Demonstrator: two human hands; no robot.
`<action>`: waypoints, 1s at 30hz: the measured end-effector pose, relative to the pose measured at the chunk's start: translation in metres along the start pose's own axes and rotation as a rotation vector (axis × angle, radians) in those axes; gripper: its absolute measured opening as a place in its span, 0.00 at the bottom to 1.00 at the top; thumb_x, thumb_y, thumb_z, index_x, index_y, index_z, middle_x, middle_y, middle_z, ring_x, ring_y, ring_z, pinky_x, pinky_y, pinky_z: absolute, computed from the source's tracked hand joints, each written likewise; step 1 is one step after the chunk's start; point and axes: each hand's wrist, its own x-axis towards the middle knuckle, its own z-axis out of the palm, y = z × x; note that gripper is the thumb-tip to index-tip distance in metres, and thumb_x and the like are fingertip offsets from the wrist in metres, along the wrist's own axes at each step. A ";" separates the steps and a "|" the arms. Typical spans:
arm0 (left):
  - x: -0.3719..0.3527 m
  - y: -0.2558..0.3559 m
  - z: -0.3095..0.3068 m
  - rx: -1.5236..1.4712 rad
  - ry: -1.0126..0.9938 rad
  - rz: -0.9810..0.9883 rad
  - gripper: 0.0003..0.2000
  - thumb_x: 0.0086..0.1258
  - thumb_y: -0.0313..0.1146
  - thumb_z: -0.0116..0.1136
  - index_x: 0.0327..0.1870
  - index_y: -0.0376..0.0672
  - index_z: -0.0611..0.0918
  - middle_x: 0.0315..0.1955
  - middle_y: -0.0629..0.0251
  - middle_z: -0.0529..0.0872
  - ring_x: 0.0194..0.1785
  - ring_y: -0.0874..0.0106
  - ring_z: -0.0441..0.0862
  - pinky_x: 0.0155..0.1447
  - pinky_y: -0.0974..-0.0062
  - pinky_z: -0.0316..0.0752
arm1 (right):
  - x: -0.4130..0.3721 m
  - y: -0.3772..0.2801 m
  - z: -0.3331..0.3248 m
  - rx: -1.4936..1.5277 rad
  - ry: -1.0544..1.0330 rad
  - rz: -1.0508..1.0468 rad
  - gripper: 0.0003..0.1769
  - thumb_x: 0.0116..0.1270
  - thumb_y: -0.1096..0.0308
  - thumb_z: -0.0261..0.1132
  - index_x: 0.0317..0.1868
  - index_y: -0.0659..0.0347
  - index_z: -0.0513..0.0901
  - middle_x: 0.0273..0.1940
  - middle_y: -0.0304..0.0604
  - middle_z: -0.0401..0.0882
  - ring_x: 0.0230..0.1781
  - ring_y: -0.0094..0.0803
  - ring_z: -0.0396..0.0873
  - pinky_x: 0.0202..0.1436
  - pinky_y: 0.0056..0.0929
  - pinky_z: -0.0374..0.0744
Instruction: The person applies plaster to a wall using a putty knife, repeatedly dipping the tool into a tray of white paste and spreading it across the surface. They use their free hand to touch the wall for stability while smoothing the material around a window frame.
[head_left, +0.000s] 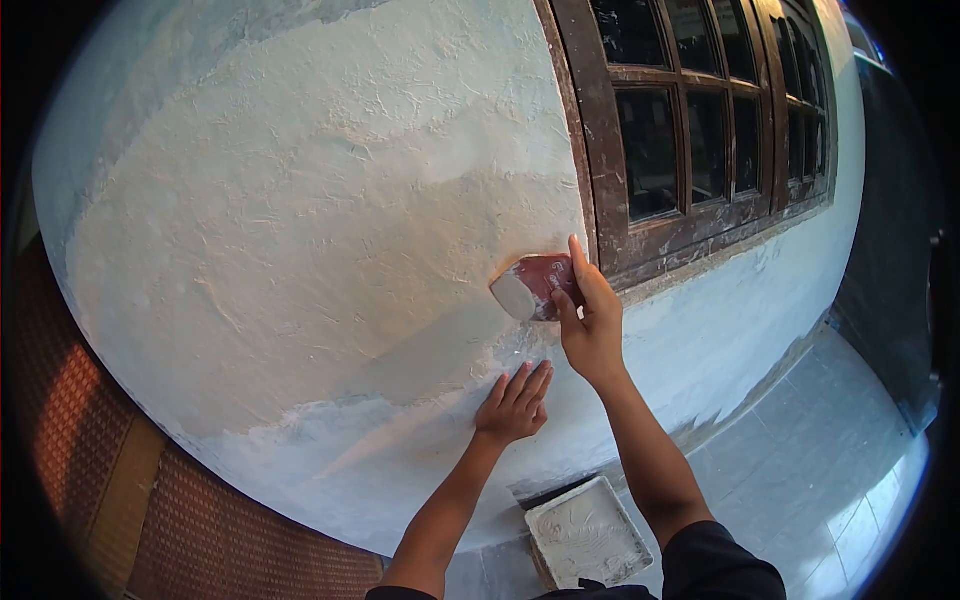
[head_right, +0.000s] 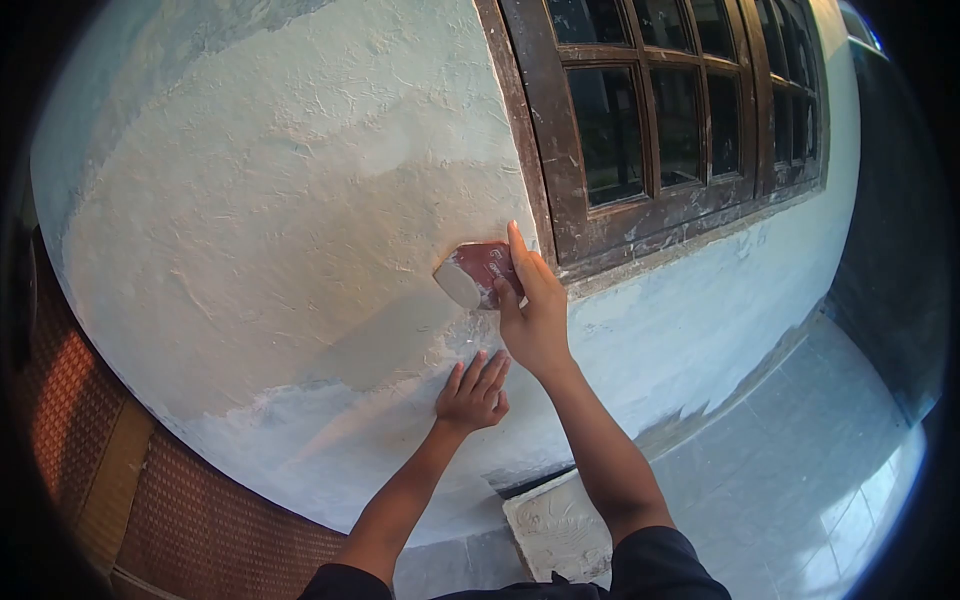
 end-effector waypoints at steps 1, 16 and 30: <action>0.000 -0.001 0.000 0.003 0.002 0.000 0.28 0.65 0.42 0.39 0.67 0.50 0.73 0.71 0.73 0.66 0.76 0.70 0.58 0.79 0.60 0.41 | 0.003 0.004 0.003 -0.045 0.016 -0.040 0.40 0.56 0.88 0.58 0.72 0.62 0.63 0.41 0.49 0.75 0.40 0.30 0.75 0.47 0.25 0.75; 0.001 -0.003 -0.001 0.036 0.013 0.023 0.26 0.63 0.45 0.42 0.63 0.52 0.77 0.67 0.74 0.71 0.73 0.68 0.62 0.78 0.58 0.44 | 0.009 0.025 -0.027 0.075 0.290 0.143 0.38 0.59 0.89 0.54 0.72 0.64 0.61 0.42 0.46 0.75 0.44 0.28 0.76 0.48 0.21 0.74; 0.001 -0.002 0.000 0.003 0.002 0.005 0.28 0.65 0.42 0.39 0.67 0.50 0.73 0.71 0.73 0.67 0.75 0.70 0.59 0.78 0.60 0.42 | 0.001 0.023 -0.029 0.151 0.268 0.123 0.35 0.63 0.86 0.55 0.72 0.63 0.62 0.50 0.47 0.75 0.48 0.28 0.75 0.53 0.21 0.72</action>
